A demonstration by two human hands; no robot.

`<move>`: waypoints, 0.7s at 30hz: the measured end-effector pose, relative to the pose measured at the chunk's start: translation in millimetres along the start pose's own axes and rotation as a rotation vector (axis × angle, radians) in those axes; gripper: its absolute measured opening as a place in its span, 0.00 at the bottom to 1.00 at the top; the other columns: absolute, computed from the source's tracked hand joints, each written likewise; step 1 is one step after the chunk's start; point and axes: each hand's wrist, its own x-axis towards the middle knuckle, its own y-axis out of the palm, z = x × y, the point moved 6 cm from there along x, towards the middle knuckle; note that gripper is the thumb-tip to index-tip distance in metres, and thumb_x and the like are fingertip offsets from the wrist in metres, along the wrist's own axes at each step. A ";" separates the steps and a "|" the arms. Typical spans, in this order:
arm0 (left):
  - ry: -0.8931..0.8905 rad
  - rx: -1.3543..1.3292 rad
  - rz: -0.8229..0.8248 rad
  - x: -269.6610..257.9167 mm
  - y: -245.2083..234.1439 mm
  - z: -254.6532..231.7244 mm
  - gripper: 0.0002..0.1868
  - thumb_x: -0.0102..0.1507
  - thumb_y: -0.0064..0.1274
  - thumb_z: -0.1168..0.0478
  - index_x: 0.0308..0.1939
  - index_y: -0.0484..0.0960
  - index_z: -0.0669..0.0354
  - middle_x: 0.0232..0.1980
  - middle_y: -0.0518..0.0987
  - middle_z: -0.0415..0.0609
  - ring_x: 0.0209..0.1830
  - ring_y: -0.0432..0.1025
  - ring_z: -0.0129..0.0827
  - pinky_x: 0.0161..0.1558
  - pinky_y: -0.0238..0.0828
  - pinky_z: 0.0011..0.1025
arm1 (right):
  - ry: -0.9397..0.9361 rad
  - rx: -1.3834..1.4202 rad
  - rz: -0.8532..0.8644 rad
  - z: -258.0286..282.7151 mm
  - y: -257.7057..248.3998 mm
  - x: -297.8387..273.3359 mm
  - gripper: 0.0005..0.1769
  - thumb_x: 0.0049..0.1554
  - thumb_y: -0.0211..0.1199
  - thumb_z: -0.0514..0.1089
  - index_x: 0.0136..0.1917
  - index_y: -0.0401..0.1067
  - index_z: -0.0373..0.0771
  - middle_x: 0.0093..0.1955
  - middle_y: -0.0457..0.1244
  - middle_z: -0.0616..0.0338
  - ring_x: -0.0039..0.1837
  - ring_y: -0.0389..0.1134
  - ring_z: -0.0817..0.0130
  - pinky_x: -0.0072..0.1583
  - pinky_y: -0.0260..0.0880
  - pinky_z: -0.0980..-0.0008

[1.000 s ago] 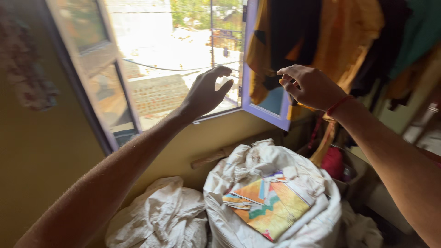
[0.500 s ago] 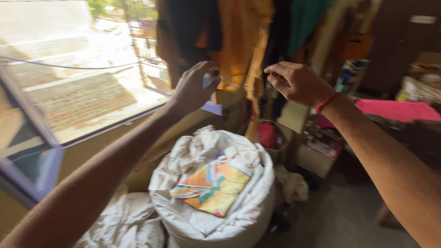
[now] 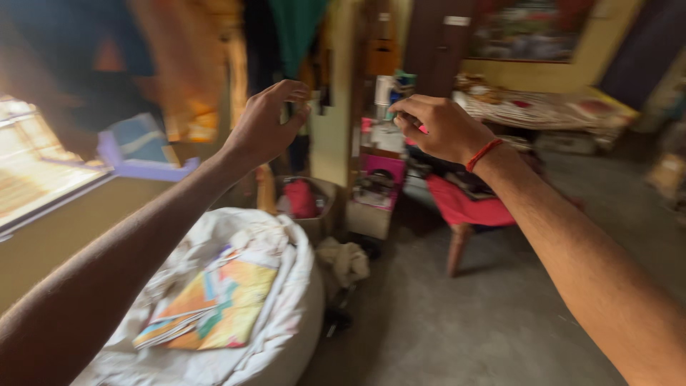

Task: The person opens a window with a metal grille, then walks to a desk and opens a drawer containing small items. The person closes the drawer, walks back to the window, and closes it.

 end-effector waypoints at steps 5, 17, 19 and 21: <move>0.039 -0.121 0.070 30.6 74.2 -46.0 0.20 0.67 0.55 0.57 0.59 0.77 0.64 0.59 0.81 0.58 0.61 0.75 0.46 0.50 0.74 0.40 | 0.073 -0.155 -0.018 -25.3 -55.2 -64.7 0.13 0.63 0.62 0.41 0.59 0.74 0.33 0.49 0.70 0.49 0.49 0.73 0.58 0.52 0.74 0.61; 0.075 -0.366 0.251 92.1 247.1 -130.1 0.23 0.67 0.54 0.55 0.64 0.75 0.61 0.61 0.80 0.56 0.53 0.77 0.45 0.50 0.74 0.40 | 0.431 -0.315 -0.036 -70.3 -165.5 -224.8 0.14 0.64 0.61 0.43 0.61 0.74 0.36 0.51 0.70 0.49 0.49 0.73 0.59 0.52 0.75 0.61; 0.195 -0.408 0.224 97.7 270.5 -149.4 0.22 0.68 0.55 0.56 0.63 0.74 0.64 0.61 0.80 0.58 0.59 0.76 0.46 0.53 0.74 0.40 | 0.519 -0.326 -0.027 -80.4 -181.5 -251.0 0.14 0.64 0.61 0.43 0.61 0.74 0.36 0.51 0.70 0.50 0.49 0.74 0.61 0.51 0.75 0.62; 0.262 -0.462 0.221 105.1 297.2 -162.8 0.22 0.68 0.54 0.56 0.62 0.74 0.66 0.62 0.79 0.59 0.62 0.75 0.46 0.55 0.73 0.40 | 0.606 -0.356 -0.014 -94.2 -195.7 -276.0 0.14 0.63 0.61 0.43 0.60 0.74 0.36 0.54 0.70 0.51 0.48 0.74 0.61 0.49 0.75 0.61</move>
